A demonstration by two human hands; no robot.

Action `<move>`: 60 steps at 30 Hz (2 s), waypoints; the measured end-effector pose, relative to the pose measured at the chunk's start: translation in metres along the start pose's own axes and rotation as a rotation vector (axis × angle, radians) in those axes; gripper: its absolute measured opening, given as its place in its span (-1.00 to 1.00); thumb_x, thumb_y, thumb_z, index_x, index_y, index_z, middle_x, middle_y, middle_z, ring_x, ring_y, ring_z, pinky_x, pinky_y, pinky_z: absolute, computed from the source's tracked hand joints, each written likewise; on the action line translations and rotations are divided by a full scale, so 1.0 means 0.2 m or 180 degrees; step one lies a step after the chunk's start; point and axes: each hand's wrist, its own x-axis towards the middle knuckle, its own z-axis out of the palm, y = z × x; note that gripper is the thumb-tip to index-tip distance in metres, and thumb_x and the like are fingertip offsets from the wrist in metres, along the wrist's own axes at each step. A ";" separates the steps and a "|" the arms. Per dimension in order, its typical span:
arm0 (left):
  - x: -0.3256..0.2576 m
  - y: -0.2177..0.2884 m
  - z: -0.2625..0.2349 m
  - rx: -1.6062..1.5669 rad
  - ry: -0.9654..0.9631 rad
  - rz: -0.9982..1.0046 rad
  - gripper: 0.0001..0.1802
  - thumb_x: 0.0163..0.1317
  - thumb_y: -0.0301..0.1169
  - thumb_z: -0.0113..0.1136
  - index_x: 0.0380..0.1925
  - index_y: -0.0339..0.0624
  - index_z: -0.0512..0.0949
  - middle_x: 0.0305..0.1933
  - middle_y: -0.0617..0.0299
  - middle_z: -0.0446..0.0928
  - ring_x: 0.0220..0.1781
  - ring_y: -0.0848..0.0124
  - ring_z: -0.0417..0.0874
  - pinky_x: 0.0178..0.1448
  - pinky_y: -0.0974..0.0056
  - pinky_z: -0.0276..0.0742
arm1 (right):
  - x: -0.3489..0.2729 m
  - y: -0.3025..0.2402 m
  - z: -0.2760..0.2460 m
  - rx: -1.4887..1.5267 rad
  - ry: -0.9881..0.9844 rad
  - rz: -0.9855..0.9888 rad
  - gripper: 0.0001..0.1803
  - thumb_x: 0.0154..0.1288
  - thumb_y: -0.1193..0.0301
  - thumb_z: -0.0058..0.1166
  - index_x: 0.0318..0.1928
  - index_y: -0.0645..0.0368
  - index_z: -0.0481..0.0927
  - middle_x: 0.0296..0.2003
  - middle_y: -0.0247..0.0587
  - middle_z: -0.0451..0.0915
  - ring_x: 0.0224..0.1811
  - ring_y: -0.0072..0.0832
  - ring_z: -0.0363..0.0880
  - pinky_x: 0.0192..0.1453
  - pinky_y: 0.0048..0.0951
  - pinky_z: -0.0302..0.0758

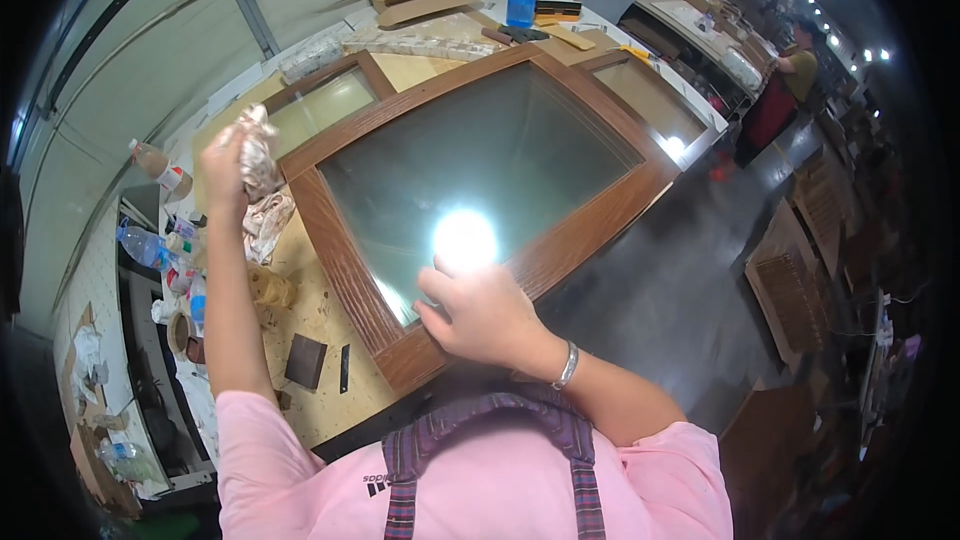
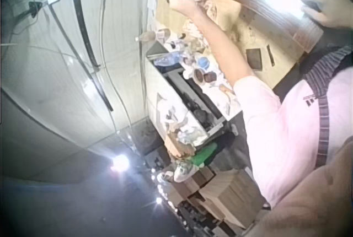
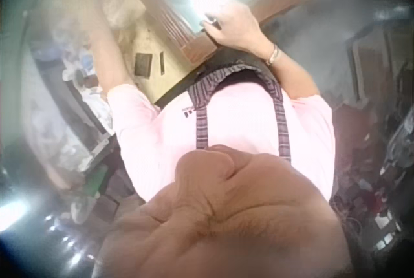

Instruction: The person wipes a wooden door frame with a cloth, uses a small block to sand or polish the wood, and uses a yellow-handled scraper to clean the edges.

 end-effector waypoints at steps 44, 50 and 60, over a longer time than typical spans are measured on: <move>-0.55 -0.04 0.14 0.2604 -0.0309 0.1908 -0.78 0.21 -0.23 0.39 -0.23 -0.07 0.66 0.01 0.13 0.67 0.20 0.13 0.58 0.31 -0.05 0.24 | -0.01 -0.03 0.02 -0.0089 0.0168 -0.0198 -0.81 0.11 0.32 0.33 -0.39 0.12 0.60 -0.47 -0.21 0.47 -0.30 -0.22 0.49 -0.29 -0.22 0.50; -0.89 0.07 0.24 0.2052 -0.1317 0.1631 -0.33 0.05 -0.01 0.47 0.11 -0.11 0.58 0.30 -0.01 0.55 0.45 0.04 0.45 0.55 -0.26 0.06 | -0.03 0.05 -0.02 -0.0222 0.0102 0.0039 -0.81 0.11 0.31 0.32 -0.36 0.13 0.63 -0.49 -0.23 0.47 -0.32 -0.22 0.48 -0.30 -0.22 0.50; -0.07 -0.09 -0.01 0.1070 -0.0439 0.0041 -0.78 0.35 -0.44 0.21 -0.07 -0.28 0.63 -0.24 0.02 0.66 -0.28 0.28 0.68 -0.19 0.27 0.56 | 0.01 -0.03 0.01 -0.0101 -0.0030 0.0011 -0.79 0.10 0.30 0.33 -0.42 0.11 0.57 -0.48 -0.25 0.44 -0.37 -0.26 0.44 -0.35 -0.25 0.45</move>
